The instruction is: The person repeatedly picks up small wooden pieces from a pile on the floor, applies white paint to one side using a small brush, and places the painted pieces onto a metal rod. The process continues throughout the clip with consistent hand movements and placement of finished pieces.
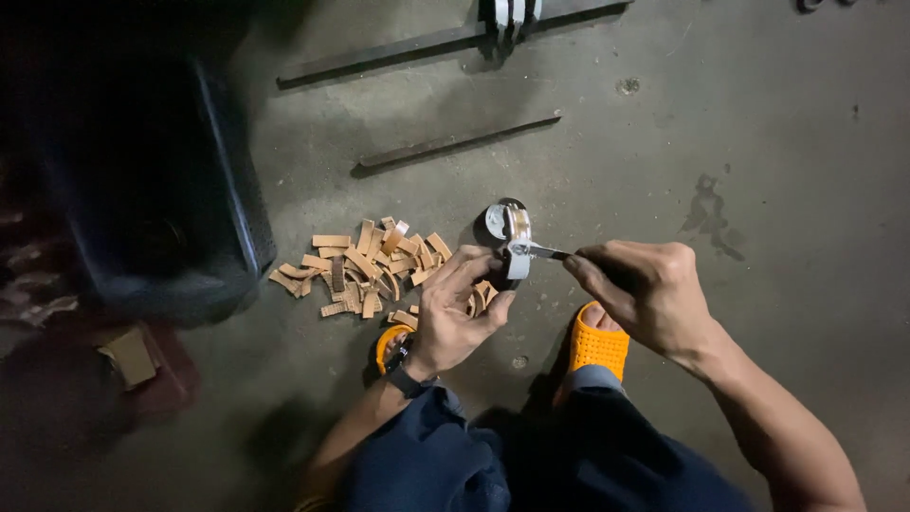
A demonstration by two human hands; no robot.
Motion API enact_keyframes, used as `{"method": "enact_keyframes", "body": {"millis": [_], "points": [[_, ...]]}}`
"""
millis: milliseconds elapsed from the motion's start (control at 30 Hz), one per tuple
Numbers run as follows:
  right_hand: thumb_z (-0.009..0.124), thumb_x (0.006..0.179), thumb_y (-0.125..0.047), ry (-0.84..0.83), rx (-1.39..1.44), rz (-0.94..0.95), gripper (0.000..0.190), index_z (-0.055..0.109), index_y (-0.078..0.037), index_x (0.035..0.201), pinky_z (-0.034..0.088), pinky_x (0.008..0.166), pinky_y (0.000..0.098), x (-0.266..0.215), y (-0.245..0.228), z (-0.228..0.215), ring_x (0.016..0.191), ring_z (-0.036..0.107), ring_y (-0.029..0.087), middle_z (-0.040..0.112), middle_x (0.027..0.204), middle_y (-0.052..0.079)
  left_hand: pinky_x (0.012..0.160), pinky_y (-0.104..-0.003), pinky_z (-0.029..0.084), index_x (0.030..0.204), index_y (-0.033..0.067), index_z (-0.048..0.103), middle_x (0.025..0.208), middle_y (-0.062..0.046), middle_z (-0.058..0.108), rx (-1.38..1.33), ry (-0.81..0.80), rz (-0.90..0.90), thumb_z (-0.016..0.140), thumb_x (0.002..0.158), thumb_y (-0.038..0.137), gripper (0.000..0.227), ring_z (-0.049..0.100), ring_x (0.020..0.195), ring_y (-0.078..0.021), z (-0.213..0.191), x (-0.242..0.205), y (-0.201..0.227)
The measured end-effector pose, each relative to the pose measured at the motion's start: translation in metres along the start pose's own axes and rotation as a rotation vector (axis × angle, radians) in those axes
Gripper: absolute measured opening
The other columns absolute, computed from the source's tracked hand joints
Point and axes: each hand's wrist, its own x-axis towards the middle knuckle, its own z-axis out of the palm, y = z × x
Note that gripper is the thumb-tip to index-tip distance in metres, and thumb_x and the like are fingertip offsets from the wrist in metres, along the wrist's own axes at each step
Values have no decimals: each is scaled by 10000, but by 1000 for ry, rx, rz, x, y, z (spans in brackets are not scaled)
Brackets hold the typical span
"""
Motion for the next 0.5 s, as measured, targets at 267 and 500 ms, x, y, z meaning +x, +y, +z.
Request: {"method": "enact_keyframes", "body": {"millis": [267,500], "points": [[598,816,-99,-82,66,154,152,659,-26,697,393,363,258,13,-6,-12,360,467,175,523,416,98,570,-307,531,930,-55,597,841,-147,557,38,-99,-1,658,786,60,194,617,726,-229,-4,-6,-7],[622,802,-164,-217,231,399,218,681,-61,620,378,393,256,11,16,-19,415,414,114,497,385,54,473,-244,477,937,-30,602,839,-137,571,47,-177,-15,657,798,101,199,557,602,-152,-10,-16,-20]]}}
